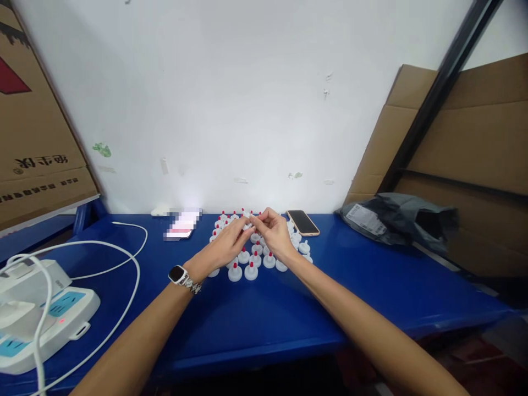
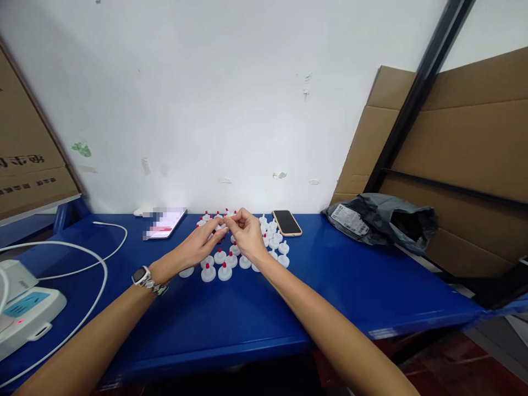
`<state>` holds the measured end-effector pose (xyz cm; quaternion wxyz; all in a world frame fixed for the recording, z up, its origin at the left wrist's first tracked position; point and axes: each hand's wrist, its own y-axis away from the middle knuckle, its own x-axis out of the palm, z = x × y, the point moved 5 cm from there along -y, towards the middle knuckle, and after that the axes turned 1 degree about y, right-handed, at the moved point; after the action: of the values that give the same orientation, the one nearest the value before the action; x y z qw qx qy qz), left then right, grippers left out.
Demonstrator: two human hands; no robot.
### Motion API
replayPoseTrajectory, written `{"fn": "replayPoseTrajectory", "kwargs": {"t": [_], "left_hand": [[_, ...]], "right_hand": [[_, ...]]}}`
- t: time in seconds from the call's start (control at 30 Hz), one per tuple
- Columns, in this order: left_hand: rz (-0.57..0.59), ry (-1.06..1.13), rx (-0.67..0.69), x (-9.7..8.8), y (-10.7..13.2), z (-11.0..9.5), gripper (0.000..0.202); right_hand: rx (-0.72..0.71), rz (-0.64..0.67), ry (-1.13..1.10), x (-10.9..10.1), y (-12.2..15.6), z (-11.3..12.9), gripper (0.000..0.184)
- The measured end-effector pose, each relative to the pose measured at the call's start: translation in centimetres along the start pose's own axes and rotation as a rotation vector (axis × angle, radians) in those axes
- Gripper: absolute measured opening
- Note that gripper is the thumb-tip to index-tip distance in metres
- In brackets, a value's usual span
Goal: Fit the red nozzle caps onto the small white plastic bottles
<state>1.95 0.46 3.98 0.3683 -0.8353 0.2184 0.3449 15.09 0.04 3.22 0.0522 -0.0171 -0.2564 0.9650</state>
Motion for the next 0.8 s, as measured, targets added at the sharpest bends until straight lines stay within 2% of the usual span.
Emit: {"fn": "replayPoseTrajectory", "kwargs": {"t": [0.13,0.27,0.43,0.53,0.67,0.8], "left_hand": [[0.025,0.086,-0.081,-0.4,-0.1,0.5,0.035],[0.007,0.041,-0.078,-0.3,0.0,1.6,0.033],[0.031,-0.045,-0.092,0.3,-0.2,2.1,0.032],[0.095,-0.059,-0.107,0.9,-0.3,2.2,0.031],[0.139,-0.092,-0.152,1.2,-0.4,2.7,0.031],[0.184,-0.055,-0.189,1.4,-0.7,3.1,0.026]], "right_hand": [[-0.063,0.064,0.209,-1.2,-0.6,1.4,0.028],[-0.099,0.050,0.554,-4.8,0.1,2.4,0.015],[-0.036,0.341,0.804,-6.7,3.6,1.8,0.004],[0.003,0.418,0.831,-6.7,4.8,1.2,0.006],[0.056,0.462,0.742,-6.6,4.8,1.3,0.005],[0.040,0.361,0.708,-7.4,3.5,2.9,0.004]]}}
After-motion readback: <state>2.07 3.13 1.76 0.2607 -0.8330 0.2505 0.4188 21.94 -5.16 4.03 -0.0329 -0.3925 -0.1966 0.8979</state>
